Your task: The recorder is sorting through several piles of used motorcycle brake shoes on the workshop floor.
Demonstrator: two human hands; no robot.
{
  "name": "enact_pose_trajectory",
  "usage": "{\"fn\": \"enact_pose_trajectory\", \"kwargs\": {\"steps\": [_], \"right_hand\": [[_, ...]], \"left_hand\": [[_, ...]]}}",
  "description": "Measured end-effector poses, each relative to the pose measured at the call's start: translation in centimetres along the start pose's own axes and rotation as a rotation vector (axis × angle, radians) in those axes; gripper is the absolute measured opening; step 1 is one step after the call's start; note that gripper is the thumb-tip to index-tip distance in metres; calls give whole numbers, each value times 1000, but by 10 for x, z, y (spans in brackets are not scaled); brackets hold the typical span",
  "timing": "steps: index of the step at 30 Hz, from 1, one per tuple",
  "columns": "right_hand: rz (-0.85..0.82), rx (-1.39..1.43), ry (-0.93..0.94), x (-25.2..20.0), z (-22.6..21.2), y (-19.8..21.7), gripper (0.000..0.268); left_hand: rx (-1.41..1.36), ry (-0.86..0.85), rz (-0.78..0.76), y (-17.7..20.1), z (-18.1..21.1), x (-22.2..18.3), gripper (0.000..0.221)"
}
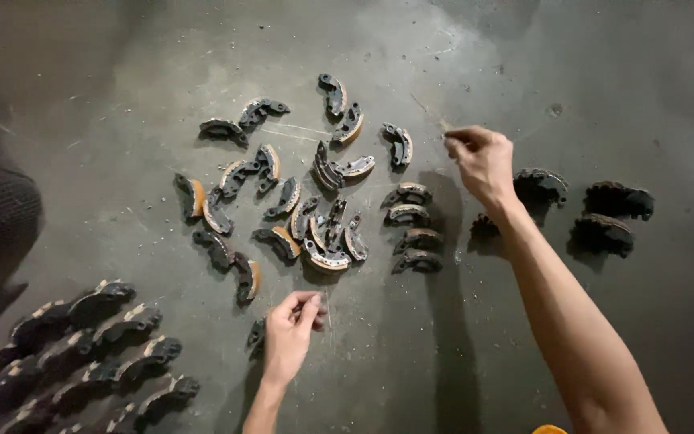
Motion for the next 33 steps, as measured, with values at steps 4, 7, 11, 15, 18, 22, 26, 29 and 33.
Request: {"fn": "enact_pose_trajectory", "kwargs": {"steps": [4, 7, 11, 15, 18, 22, 26, 29, 33], "right_hand": [[115, 13, 48, 9, 0, 3, 14], [71, -45, 117, -1, -7, -6, 13], [-25, -174, 181, -23, -8, -15, 10], [-216, -204, -42, -30, 19, -25, 28], [-275, -135, -40, -34, 29, -32, 27], [-314, -218, 45, -33, 27, -42, 27], [-232, -135, 181, -39, 22, -36, 21], [-222, -142, 150, -40, 24, -38, 17], [-168, -287, 199, -33, 58, -46, 20]], "left_hand": [[102, -40, 20, -1, 4, 3, 19], [104, -29, 2, -11, 1, 5, 19], [12, 42, -24, -20, -10, 10, 22], [6, 58, -33, -26, -8, 9, 21], [27, 74, -32, -28, -9, 8, 21], [48, 26, -48, -33, -3, 7, 21], [111, 8, -38, -46, 12, 1, 23], [148, -98, -131, -69, 23, 3, 19], [150, -205, -84, -83, 36, -2, 15]]}}
Point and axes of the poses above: each hand's wrist, its own x-axis towards the middle knuckle, its own y-axis out of the back of the hand, z = x × y, the point moved 8 cm from there along x, towards the middle knuckle, and after that the axes turned 5 degrees about z, right-handed, at the moved point
